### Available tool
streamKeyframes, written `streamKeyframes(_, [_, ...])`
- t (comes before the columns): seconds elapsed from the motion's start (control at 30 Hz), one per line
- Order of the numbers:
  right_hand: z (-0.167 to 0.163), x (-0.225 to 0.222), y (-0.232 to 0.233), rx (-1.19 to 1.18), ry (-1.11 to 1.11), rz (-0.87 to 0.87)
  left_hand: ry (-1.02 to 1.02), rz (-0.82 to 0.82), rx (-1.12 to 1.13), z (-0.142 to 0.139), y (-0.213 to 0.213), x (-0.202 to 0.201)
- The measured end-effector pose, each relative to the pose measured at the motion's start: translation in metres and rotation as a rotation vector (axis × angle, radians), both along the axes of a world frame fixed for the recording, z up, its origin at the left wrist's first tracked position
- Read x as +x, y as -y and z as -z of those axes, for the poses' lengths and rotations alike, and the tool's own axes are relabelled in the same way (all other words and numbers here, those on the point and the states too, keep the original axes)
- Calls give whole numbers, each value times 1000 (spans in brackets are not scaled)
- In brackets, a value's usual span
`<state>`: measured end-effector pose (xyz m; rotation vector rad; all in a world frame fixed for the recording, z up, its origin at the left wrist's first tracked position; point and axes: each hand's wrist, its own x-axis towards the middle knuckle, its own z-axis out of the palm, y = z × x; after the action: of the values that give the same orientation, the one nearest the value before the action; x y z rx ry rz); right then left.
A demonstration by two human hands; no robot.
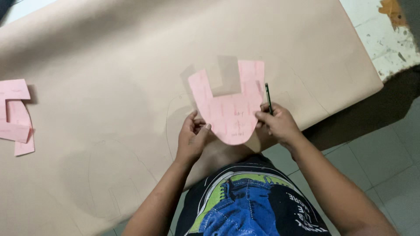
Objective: The person places pink paper shoe pattern pieces on a roll of beige material and traces around each piece with a pen, repositioning the templates one at a time to outline multiple shapes on the material. They occasionally lift and flip the templates and smooth the material flat before tracing.
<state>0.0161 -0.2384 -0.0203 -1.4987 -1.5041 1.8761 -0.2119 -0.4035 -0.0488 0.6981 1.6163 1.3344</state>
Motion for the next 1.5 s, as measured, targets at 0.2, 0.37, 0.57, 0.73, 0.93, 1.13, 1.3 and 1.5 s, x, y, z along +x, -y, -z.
streamKeyframes(0.2, [-7,-62,-91,148,139,-123,-941,48,-193,-1,-55,-17])
streamKeyframes(0.37, [-5,-83,-119,313,172,-235,-905,106,-367,-6,-88,-22])
streamKeyframes(0.57, [19,-65,-134,720,229,-407,-920,11,-305,0,-93,-18])
streamKeyframes(0.73, [30,-56,-141,620,398,-548,-923,-12,-289,6,-92,-18])
streamKeyframes(0.93, [33,-54,-137,658,187,-465,-912,-11,-270,6,-84,-21])
streamKeyframes(1.13, [20,-56,-139,552,274,-557,-877,-1,-253,9,-80,-25])
streamKeyframes(1.3, [10,-59,-130,538,295,-587,-879,-1,-240,9,-75,-29])
streamKeyframes(1.5, [10,-59,-126,493,300,-602,-875,-19,-217,12,-70,-31])
